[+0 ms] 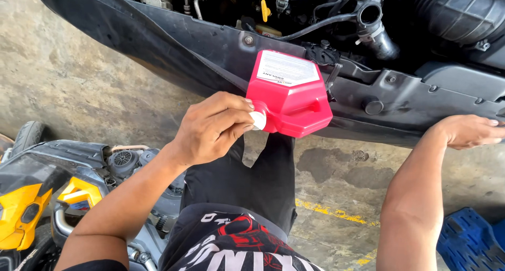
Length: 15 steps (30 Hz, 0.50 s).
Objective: Aligning and securing the plastic engine bay shroud and positioning coolant containers.
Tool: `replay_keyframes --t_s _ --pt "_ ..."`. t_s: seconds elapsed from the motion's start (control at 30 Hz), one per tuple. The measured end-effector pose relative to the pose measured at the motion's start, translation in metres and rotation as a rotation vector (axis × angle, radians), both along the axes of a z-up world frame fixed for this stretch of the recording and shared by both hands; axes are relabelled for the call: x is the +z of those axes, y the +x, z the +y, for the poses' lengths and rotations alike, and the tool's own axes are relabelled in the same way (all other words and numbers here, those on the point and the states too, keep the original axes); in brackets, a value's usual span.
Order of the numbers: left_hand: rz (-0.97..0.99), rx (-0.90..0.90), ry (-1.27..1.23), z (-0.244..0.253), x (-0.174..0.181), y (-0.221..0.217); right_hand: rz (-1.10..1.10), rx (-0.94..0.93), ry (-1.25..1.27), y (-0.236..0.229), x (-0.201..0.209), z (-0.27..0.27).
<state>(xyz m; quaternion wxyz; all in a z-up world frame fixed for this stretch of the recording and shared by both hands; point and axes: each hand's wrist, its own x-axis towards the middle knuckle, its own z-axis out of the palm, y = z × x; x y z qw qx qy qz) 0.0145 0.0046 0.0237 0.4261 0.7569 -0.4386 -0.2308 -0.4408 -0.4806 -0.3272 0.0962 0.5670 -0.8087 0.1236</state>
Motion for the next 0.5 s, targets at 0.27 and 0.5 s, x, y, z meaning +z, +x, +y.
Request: replay_keyframes --t_s 0.27,0.5 --pt "0.178 0.035 0.082 -0.003 0.009 0.001 0.054 0.012 -0.014 -0.019 -0.024 -0.012" --pt "0.238 0.109 0.137 -0.003 0.007 -0.005 0.035 -0.048 0.027 -0.014 -0.021 -0.009"
